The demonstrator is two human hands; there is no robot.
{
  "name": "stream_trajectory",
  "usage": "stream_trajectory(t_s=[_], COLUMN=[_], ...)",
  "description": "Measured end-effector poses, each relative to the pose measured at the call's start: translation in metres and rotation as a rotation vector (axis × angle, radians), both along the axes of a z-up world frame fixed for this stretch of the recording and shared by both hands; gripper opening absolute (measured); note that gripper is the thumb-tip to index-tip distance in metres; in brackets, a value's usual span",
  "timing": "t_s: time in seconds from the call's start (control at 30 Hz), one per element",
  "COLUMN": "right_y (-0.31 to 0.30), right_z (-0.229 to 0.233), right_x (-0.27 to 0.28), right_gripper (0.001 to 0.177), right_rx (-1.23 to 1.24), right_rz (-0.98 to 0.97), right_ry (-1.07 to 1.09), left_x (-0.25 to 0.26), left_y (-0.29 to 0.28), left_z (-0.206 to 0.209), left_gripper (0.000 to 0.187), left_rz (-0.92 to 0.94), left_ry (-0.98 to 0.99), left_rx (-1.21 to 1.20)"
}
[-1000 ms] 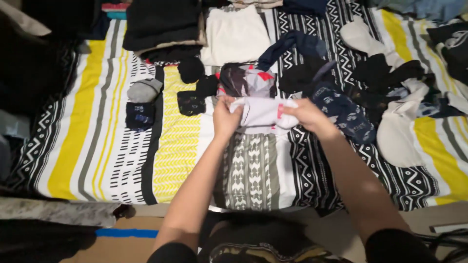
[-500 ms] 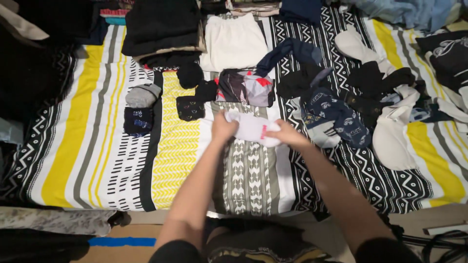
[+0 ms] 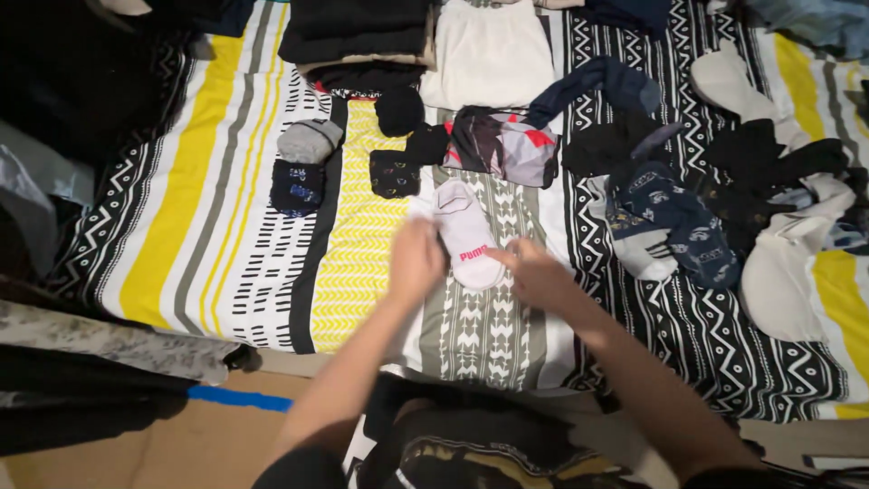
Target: The person is folding and matching pairs of socks on a bed.
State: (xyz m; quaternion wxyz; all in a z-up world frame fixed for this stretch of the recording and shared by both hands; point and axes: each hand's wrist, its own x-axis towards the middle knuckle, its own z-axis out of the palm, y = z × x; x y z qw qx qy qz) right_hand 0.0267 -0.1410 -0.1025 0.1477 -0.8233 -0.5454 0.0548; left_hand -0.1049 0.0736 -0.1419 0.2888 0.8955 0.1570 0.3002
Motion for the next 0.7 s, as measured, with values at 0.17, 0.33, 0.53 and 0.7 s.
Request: stream_trajectory(t_s=[0.17,0.33,0.53,0.7], right_y=[0.014,0.028,0.052,0.043], right_z=[-0.023,-0.070,-0.054,-0.058], right_x=[0.011,0.030,0.029,0.016], right_gripper=[0.057,0.035,0.040,0.034], right_rx=[0.200,0.332,0.091,0.522], right_rz=[0.304,0.178,-0.332,0.010], right_ry=[-0.402,-0.068,0.758,-0.065], left_x=[-0.031,-0.020,0.020,0.053], left_y=[-0.051,-0.048,-0.041,-0.014], left_z=[0.002,-0.005,-0.028,-0.054], left_gripper=[0.054,0.047,0.033,0.039], left_rz=[-0.255,-0.239,0.086,0.210], left_ry=[-0.062,0.008,0.035,0.327], left_rx=[0.188,-0.057,-0.504,-0.513])
